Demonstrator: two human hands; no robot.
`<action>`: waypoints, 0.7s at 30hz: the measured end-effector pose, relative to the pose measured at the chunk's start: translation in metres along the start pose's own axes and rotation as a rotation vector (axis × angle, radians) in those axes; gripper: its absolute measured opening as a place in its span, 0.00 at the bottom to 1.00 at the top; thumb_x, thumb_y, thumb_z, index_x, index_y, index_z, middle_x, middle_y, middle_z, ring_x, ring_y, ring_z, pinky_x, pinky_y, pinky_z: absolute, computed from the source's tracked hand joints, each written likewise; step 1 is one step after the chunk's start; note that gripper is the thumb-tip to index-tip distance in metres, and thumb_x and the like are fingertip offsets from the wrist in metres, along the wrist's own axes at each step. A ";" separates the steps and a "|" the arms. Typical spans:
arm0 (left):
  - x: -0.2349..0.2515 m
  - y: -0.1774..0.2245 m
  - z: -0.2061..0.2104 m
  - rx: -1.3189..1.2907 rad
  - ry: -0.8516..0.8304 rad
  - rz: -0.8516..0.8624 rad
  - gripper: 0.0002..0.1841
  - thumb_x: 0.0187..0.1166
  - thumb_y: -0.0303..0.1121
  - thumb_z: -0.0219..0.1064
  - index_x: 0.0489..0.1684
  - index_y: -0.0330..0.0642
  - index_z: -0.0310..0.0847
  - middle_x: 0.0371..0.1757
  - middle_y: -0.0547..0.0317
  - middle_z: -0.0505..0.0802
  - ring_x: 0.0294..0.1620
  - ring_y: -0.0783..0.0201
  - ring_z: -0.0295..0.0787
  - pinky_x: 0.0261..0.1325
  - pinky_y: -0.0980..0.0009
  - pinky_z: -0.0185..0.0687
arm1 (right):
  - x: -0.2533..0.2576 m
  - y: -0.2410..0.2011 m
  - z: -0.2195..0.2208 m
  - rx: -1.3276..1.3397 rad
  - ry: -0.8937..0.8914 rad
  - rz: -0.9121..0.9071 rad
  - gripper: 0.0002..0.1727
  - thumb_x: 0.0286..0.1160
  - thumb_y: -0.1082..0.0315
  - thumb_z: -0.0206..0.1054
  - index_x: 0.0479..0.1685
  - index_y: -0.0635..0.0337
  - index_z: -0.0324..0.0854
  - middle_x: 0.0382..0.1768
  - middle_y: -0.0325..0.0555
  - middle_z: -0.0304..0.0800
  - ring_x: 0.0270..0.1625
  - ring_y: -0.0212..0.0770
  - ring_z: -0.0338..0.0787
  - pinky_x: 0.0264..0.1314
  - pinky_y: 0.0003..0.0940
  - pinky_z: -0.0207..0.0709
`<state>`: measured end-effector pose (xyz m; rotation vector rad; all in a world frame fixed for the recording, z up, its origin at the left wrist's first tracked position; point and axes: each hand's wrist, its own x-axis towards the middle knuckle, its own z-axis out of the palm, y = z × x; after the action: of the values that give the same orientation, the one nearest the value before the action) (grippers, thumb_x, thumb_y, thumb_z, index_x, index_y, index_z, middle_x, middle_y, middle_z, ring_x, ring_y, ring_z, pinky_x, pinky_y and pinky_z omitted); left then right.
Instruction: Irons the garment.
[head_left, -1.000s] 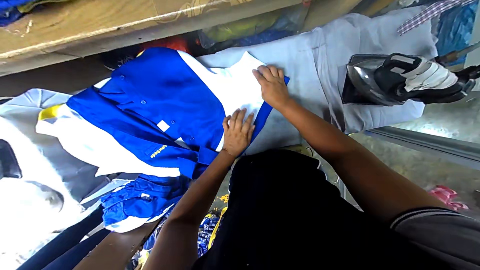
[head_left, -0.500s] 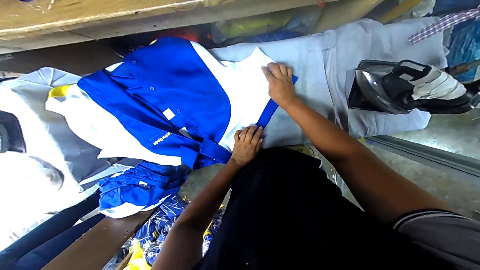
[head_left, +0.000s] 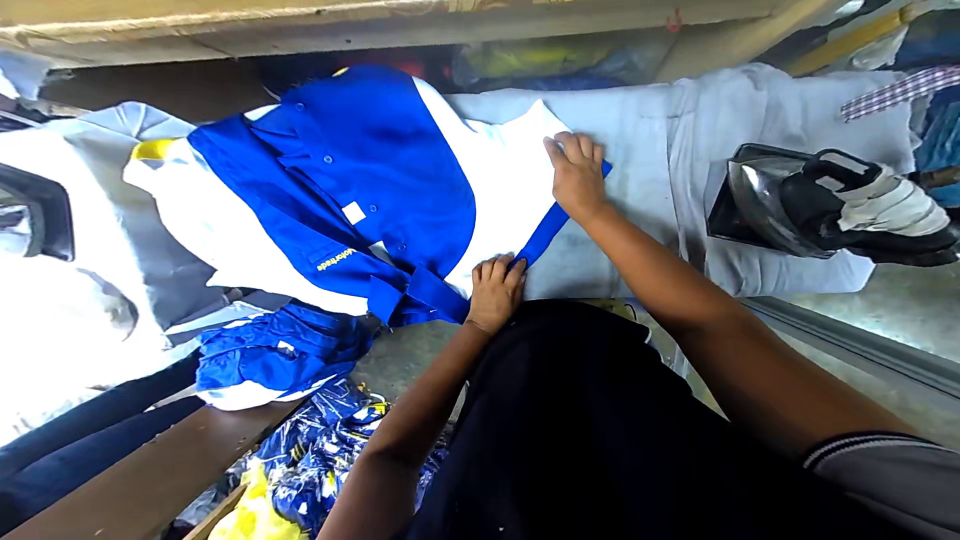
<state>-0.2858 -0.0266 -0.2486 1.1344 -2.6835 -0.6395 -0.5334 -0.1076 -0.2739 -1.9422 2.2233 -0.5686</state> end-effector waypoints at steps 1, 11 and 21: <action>0.007 0.002 -0.012 -0.052 -0.015 -0.026 0.16 0.85 0.35 0.62 0.62 0.38 0.89 0.62 0.39 0.91 0.65 0.36 0.87 0.68 0.38 0.76 | -0.001 0.000 0.000 0.003 0.004 0.000 0.27 0.76 0.82 0.56 0.72 0.57 0.85 0.71 0.56 0.86 0.73 0.63 0.82 0.68 0.60 0.71; 0.089 -0.057 -0.019 0.216 0.177 -0.338 0.35 0.87 0.57 0.49 0.86 0.41 0.69 0.86 0.37 0.73 0.87 0.33 0.64 0.79 0.30 0.55 | -0.003 0.000 0.001 0.022 0.015 -0.013 0.27 0.74 0.83 0.57 0.72 0.58 0.85 0.70 0.57 0.86 0.73 0.63 0.81 0.68 0.61 0.71; 0.021 -0.016 0.000 0.105 0.177 -0.012 0.21 0.88 0.38 0.56 0.72 0.41 0.82 0.76 0.36 0.83 0.78 0.34 0.76 0.76 0.34 0.63 | -0.002 0.000 0.001 0.024 -0.001 -0.001 0.27 0.76 0.83 0.55 0.72 0.58 0.85 0.71 0.57 0.86 0.74 0.64 0.81 0.69 0.61 0.70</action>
<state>-0.2900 -0.0514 -0.2564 1.1737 -2.5877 -0.3838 -0.5324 -0.1059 -0.2748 -1.9318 2.2041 -0.5918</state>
